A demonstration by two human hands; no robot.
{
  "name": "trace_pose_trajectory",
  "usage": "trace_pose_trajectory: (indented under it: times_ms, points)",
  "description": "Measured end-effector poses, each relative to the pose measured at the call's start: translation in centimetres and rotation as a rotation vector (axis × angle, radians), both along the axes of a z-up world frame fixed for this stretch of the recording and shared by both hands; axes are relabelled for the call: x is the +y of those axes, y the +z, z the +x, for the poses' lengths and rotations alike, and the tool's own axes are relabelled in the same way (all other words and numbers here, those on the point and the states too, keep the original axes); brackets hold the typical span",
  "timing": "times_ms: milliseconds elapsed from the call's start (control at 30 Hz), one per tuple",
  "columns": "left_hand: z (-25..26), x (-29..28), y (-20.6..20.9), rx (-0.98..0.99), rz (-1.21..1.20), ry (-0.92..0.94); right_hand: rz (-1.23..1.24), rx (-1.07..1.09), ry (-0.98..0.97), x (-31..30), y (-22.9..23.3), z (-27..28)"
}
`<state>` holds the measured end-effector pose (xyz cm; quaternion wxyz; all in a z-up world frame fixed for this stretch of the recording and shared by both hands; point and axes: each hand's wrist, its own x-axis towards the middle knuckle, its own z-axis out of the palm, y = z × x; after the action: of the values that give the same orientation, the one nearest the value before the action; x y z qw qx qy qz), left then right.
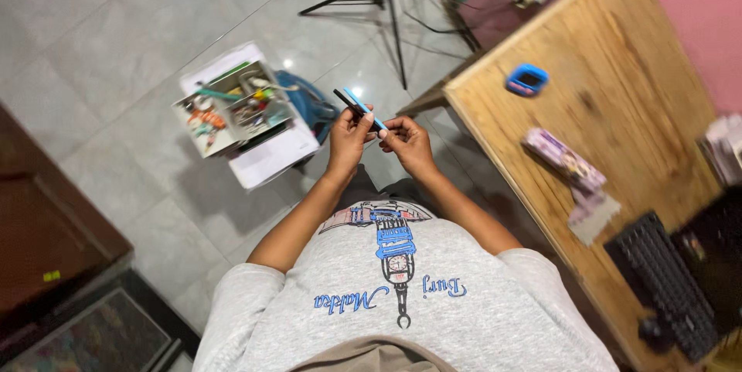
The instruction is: The person organizes stationery items by placing a pencil case, pens, and a notebook into a desk organizer and arranging them on a wooden table.
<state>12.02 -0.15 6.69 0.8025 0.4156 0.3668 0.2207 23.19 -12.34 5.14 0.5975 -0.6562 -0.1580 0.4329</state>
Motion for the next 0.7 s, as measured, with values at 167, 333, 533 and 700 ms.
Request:
trace_pose_trajectory:
  times_ms: [167, 333, 533, 700]
  points:
    - [6.1, -5.2, 1.4, -0.015, 0.021, -0.178, -0.004, -0.05, -0.135, -7.1, 0.5, 3.6]
    - [12.4, -12.7, 1.0, -0.065, -0.023, -0.361, 0.024, -0.052, -0.291, -16.7, 1.1, 7.0]
    - [18.0, -20.6, 0.4, -0.142, -0.028, -0.574, -0.03, -0.109, -0.486, -25.6, 2.9, 10.6]
    - [21.0, -25.2, 1.3, 0.009, 0.388, -0.756, -0.028, -0.248, -0.63, -31.5, 4.5, 15.2]
